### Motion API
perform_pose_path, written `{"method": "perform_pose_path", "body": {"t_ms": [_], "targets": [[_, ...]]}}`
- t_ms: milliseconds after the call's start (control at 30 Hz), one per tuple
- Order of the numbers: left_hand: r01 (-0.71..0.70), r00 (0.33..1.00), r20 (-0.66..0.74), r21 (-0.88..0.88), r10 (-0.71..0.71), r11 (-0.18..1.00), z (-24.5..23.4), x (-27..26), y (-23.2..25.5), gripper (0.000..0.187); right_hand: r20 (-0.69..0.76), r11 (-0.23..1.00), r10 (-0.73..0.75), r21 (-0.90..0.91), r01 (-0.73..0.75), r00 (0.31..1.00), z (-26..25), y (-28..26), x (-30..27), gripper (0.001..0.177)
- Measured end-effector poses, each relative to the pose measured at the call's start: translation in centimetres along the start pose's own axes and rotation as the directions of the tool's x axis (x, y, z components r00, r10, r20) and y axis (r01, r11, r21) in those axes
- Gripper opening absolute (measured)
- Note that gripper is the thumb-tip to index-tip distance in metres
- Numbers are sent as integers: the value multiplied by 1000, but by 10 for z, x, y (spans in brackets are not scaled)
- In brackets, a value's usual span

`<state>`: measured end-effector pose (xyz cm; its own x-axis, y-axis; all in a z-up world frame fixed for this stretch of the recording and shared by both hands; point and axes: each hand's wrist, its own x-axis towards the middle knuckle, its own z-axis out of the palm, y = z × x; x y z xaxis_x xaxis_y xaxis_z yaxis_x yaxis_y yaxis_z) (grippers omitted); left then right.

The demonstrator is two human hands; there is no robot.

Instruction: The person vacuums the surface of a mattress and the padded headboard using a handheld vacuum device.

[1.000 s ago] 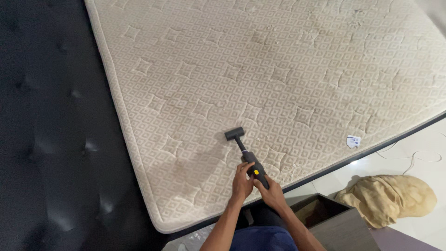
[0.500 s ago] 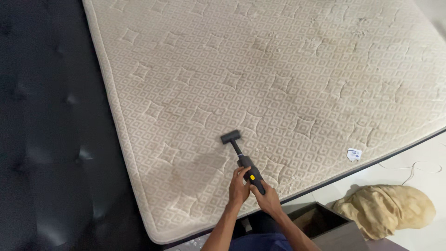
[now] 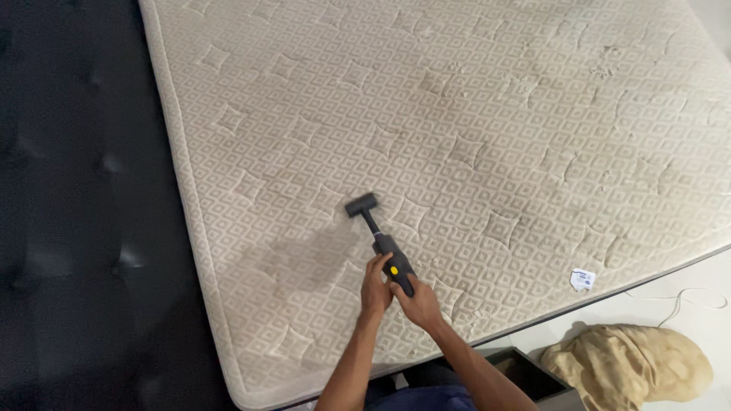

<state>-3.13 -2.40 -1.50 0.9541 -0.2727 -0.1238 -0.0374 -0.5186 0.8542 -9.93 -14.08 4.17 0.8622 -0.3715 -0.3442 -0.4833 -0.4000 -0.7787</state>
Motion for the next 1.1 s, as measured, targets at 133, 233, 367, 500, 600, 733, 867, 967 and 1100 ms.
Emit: {"method": "perform_pose_path", "body": {"t_ms": [133, 233, 367, 500, 600, 733, 867, 967, 1100], "targets": [[-29, 999, -40, 9, 29, 1000, -1, 21, -11, 55, -40, 997, -71, -41, 70, 997, 12, -1, 28, 51], [16, 1000, -24, 57, -15, 998, -11, 38, -7, 55, -45, 995, -81, -60, 79, 996, 18, -5, 41, 56], [62, 998, 5, 72, -62, 996, -17, 40, -1, 56, 10, 996, -21, -85, 22, 1000, 19, -9, 43, 59], [-11, 999, -45, 25, 12, 1000, -17, 27, 0, 53, -64, 994, -95, -63, 91, 993, 22, -9, 32, 67], [11, 1000, -23, 22, -11, 1000, -20, 14, -3, 52, 8, 1000, 1, -26, -1, 1000, 24, -11, 18, 58], [-95, 995, -24, 6, 95, 995, -22, -6, -8, 51, -27, 999, 3, -40, -4, 1000, 28, -10, -8, 54], [-96, 995, 2, 25, 96, 995, -23, -30, -13, 50, -51, 1000, -8, -30, 7, 999, 29, -6, -37, 51], [-99, 995, 32, 5, 99, 995, -24, -51, -16, 50, -49, 1000, 4, 17, -3, 999, 28, -4, -62, 50], [-62, 997, 52, -6, 62, 998, -25, -77, -10, 49, -33, 998, 53, 29, -52, 998, 25, 0, -89, 48]]}}
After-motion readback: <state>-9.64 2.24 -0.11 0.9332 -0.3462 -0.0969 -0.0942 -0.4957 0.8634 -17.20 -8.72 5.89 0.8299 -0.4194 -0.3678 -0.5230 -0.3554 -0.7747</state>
